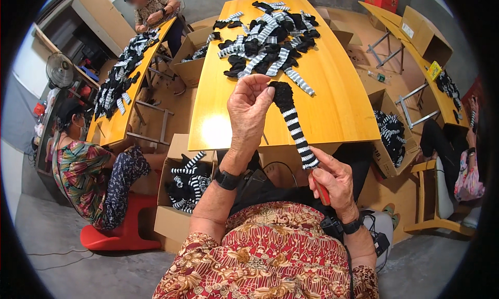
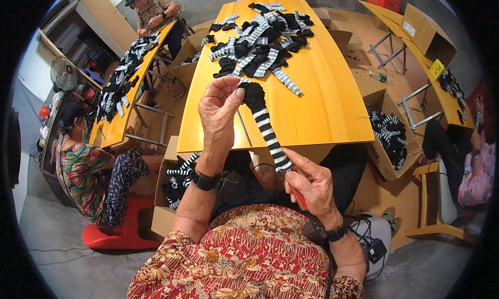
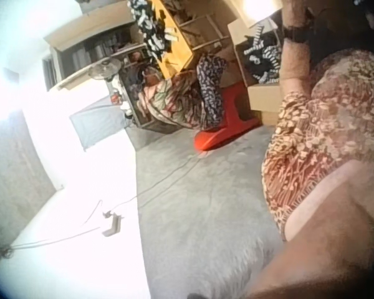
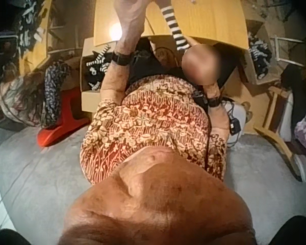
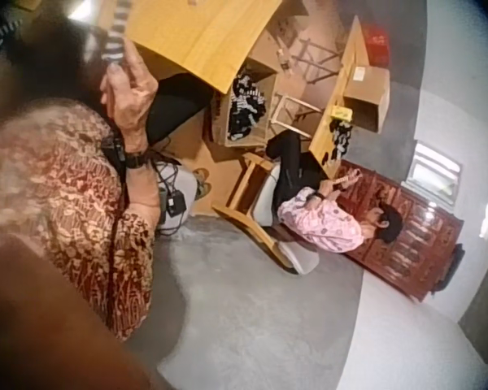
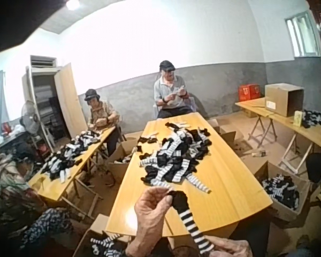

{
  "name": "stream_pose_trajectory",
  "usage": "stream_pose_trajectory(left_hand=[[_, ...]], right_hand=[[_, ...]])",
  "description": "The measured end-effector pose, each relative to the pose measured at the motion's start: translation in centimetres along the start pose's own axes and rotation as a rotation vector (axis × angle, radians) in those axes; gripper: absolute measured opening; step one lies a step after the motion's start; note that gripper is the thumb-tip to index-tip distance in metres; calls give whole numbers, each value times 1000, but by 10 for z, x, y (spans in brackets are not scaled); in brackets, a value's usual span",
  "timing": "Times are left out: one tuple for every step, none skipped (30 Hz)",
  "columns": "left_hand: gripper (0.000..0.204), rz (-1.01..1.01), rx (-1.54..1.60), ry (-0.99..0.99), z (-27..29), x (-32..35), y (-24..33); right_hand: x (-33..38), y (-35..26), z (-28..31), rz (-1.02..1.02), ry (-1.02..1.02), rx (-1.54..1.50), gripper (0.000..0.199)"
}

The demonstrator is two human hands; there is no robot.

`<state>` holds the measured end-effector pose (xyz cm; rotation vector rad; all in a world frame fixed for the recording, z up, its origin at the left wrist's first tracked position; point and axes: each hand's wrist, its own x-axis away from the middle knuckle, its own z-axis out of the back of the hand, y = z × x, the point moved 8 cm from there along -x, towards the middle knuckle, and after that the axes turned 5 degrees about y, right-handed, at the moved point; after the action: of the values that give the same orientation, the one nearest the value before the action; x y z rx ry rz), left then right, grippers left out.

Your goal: The person uses a red-handled screwdriver to manipulate the toe area of black and white striped socks. They repeatedly insert the tool into the sock fabric, pull the material, and adjust the shape of the toe. The person handles multiple socks one by one, placing them on a wooden table after adjustment.

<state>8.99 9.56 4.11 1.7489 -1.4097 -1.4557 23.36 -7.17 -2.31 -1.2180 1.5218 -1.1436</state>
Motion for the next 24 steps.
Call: stream_pose_trajectory(left_hand=[[19, 17, 33, 7, 2, 0, 0], [19, 41, 71, 19, 5, -1, -1], [19, 65, 109, 31, 7, -2, -3], [20, 89, 147, 43, 10, -2, -5], [19, 105, 183, 51, 11, -4, -5], [19, 121, 218, 58, 13, -6, -6], [19, 138, 253, 64, 14, -7, -6], [22, 172, 269, 87, 14, -6, -7], [23, 168, 249, 61, 11, -5, -8], [24, 165, 229, 34, 8, -4, -10], [25, 162, 212, 6, 4, -3, -11], [29, 185, 166, 1, 4, -1, -15], [30, 197, 110, -47, 4, -2, -18], [31, 216, 53, -93, 7, -4, -20], [33, 234, -3, -139, 10, -6, -20], [31, 227, -78, -183, 12, -9, -16], [29, 213, -120, -209, 17, -12, -15], [27, 193, -158, -231, 16, -13, -5], [27, 172, -195, -254, 15, -14, 3], [24, 148, -131, -285, 15, -20, 6], [22, 129, -124, -292, 16, -20, 9], [20, 110, -117, -300, 14, -18, 12], [18, 99, -109, -311, 13, -16, 12], [16, 59, -127, -289, 13, -16, 13]], right_hand=[[0, 1, 0, -6, 2, -7, 41], [0, 1, 0, -13, 2, -13, 41], [0, 2, 0, -20, 1, -19, 42], [1, 4, -1, -9, 0, -28, 42], [2, 6, -2, 6, -4, -35, 42], [2, 6, -4, 21, -8, -43, 42], [1, 6, -3, 18, 7, -61, 42], [1, 7, -1, 8, 25, -76, 42], [0, 9, -1, -1, 44, -92, 43], [-5, 8, -2, 5, 53, -98, 43], [-10, 4, -3, 14, 52, -108, 42], [-12, 2, -4, 25, 51, -74, 42], [-14, 1, -5, 36, 49, -40, 42], [-15, 2, -4, 29, 42, 6, 42], [-15, 1, -3, 22, 34, 53, 42], [-16, 0, -1, 15, 25, 99, 42], [-16, -2, -1, 11, 7, 147, 41], [-16, -3, -1, 5, -9, 193, 41], [-15, -5, -1, 0, -26, 238, 41], [-18, -10, -5, 16, -37, 231, 42], [-18, -12, -6, 26, -42, 237, 42], [-16, -14, -6, 36, -46, 243, 43], [-13, -16, -5, 39, -46, 248, 43], [-13, -18, -4, 9, -37, 246, 43]])
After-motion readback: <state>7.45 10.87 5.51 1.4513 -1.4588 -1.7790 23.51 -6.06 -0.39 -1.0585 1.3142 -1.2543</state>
